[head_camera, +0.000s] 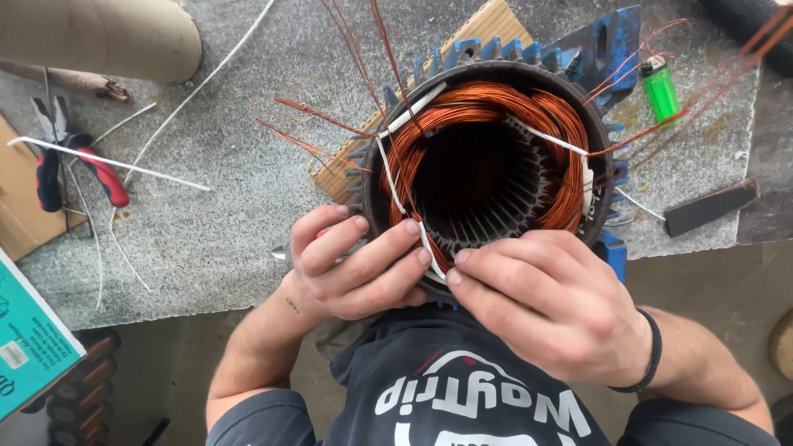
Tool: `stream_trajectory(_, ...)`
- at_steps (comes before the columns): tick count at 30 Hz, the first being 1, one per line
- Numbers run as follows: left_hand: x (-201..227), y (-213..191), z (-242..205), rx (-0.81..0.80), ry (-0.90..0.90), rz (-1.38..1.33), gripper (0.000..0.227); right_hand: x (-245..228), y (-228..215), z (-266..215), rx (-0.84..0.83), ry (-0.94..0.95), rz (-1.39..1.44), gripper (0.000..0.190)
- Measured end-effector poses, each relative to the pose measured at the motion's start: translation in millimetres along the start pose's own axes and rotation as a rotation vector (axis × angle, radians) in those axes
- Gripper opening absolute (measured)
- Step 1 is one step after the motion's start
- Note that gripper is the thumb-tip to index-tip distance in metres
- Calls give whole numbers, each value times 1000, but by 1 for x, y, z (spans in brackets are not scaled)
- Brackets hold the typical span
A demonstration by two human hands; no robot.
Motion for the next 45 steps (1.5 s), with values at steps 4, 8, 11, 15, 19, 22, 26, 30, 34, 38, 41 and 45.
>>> stream_trajectory(4,-4,2,3,41,71,-3,36,0,3,0,20,-112,-102,33)
stream_trajectory(8,-1,-7,11,25,59,29,39,-4,5,-1,18,-158,-204,35)
stream_trajectory(11,-1,-11,19,-20,41,10,30,-8,6,1,28,-182,-245,39)
stream_trajectory(15,-5,-24,35,-85,-42,-60,23,-8,8,-3,35,-178,-253,41)
stream_trajectory(19,-1,-40,56,-254,-16,-15,29,-10,12,-7,59,-170,-277,41)
stream_trajectory(22,6,-46,64,-315,25,67,34,-12,11,-8,72,-171,-321,42)
stream_trajectory(26,21,-40,50,-227,-239,-18,26,-13,13,-8,103,-173,-335,46)
stream_trajectory(30,28,-24,32,-107,-319,-87,26,-14,15,-8,107,-170,-322,50)
stream_trajectory(34,33,-15,26,-8,-326,-22,25,-13,13,-7,77,-156,-317,53)
stream_trajectory(38,37,-16,29,-36,-295,6,41,-11,11,-6,78,-118,-250,51)
stream_trajectory(41,32,-18,21,-123,-287,-38,46,-11,9,-5,78,-110,-213,50)
stream_trajectory(45,28,-13,10,-118,-224,-57,46,-11,8,-4,72,-99,-226,48)
Point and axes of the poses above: each hand's wrist, its own z-axis towards the middle knuckle, its own y-axis out of the palm, x = y × z, the point moved 4 cm from there along z, towards the middle knuckle, and after that the axes turned 1 degree about z, right-handed, at the moved point
